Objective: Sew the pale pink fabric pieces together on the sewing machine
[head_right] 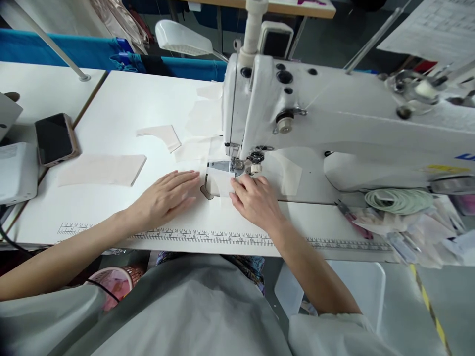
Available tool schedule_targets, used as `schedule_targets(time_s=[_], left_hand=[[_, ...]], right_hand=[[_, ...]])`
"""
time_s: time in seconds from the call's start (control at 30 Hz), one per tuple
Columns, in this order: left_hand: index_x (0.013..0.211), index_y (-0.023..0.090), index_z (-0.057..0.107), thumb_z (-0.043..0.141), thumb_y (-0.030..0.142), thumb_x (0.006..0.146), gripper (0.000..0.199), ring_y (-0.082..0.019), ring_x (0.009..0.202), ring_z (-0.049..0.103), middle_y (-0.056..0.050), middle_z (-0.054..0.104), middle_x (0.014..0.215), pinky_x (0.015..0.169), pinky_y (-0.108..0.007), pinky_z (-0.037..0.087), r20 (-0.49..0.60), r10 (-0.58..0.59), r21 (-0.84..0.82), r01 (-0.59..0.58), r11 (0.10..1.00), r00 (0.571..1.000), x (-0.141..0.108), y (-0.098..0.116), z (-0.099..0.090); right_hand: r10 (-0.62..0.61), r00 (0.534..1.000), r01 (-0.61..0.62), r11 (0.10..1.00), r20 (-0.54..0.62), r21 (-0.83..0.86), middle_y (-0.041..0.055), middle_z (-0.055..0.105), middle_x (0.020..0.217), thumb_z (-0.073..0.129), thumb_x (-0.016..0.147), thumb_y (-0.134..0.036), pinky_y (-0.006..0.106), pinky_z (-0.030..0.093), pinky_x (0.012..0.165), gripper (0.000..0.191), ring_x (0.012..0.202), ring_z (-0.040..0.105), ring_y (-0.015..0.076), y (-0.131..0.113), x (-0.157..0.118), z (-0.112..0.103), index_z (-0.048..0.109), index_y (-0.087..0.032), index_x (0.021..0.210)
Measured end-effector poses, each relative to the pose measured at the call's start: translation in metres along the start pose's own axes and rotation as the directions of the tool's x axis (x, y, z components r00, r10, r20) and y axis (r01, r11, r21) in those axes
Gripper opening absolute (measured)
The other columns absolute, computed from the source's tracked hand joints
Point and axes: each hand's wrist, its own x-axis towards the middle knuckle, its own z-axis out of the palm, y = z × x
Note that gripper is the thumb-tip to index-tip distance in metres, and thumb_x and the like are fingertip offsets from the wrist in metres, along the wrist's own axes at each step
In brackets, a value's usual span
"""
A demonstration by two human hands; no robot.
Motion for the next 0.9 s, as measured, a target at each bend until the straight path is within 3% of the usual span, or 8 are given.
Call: schedule_targets(time_s=[0.13,0.27,0.37,0.63,0.77,0.9], left_hand=[[0.111,0.017,0.067,0.042,0.03,0.098,0.03,-0.022,0.103,0.066,-0.011,0.07,0.112,0.088,-0.037,0.056,-0.108,-0.157,-0.03,0.155,0.987,0.982,-0.024,-0.023,-0.029],[0.09,0.02,0.069,0.048,0.033,0.094,0.025,-0.02,0.082,0.065,-0.007,0.07,0.089,0.073,-0.032,0.054,-0.229,-0.427,0.043,0.447,0.893,0.875,-0.062,-0.058,-0.061],[0.088,0.02,0.069,0.053,0.035,0.09,0.022,-0.017,0.076,0.063,-0.006,0.068,0.087,0.069,-0.03,0.052,-0.225,-0.53,0.02,0.547,0.837,0.818,-0.081,-0.077,-0.073],[0.081,0.018,0.067,0.049,0.03,0.092,0.024,-0.023,0.088,0.062,-0.008,0.069,0.087,0.07,-0.031,0.049,-0.143,-0.48,0.215,0.5,0.839,0.866,-0.071,-0.08,-0.056],[0.084,0.016,0.067,0.049,0.028,0.092,0.023,-0.021,0.082,0.062,-0.008,0.068,0.087,0.065,-0.03,0.047,-0.162,-0.464,0.192,0.489,0.851,0.871,-0.073,-0.081,-0.058],[0.094,0.015,0.066,0.054,0.034,0.092,0.023,-0.022,0.085,0.061,-0.008,0.068,0.09,0.072,-0.033,0.049,-0.173,-0.351,0.187,0.38,0.906,0.92,-0.077,-0.076,-0.056]], right_hand=[[-0.015,0.996,0.014,1.0,-0.088,-0.014,0.0049,0.067,0.084,0.046,0.098,-0.022,0.034,0.04,0.077,0.027,0.075,0.06,0.0173,0.007,-0.002,-0.001,0.067,-0.015,0.113],[-0.028,0.987,0.033,0.999,-0.156,0.028,0.0052,0.067,0.082,0.049,0.094,-0.018,0.034,0.043,0.078,0.024,0.077,0.06,0.0193,0.012,-0.002,-0.001,0.067,-0.017,0.111],[-0.038,0.98,0.05,0.997,-0.197,0.055,0.0044,0.066,0.08,0.053,0.092,-0.016,0.034,0.044,0.074,0.023,0.074,0.061,0.0191,0.013,-0.001,0.003,0.067,-0.017,0.11],[-0.108,0.977,0.119,0.992,-0.183,0.05,0.0041,0.067,0.078,0.053,0.093,-0.014,0.033,0.044,0.069,0.022,0.071,0.062,0.0184,0.016,0.0,0.004,0.065,-0.013,0.11],[-0.117,0.98,0.124,0.992,-0.163,0.035,0.0036,0.067,0.078,0.053,0.093,-0.013,0.032,0.044,0.069,0.022,0.071,0.063,0.0175,0.017,0.0,0.003,0.065,-0.013,0.112],[-0.121,0.98,0.129,0.991,-0.16,0.04,0.0036,0.068,0.078,0.052,0.093,-0.014,0.032,0.044,0.069,0.023,0.071,0.063,0.0176,0.017,0.0,0.003,0.065,-0.014,0.111]])
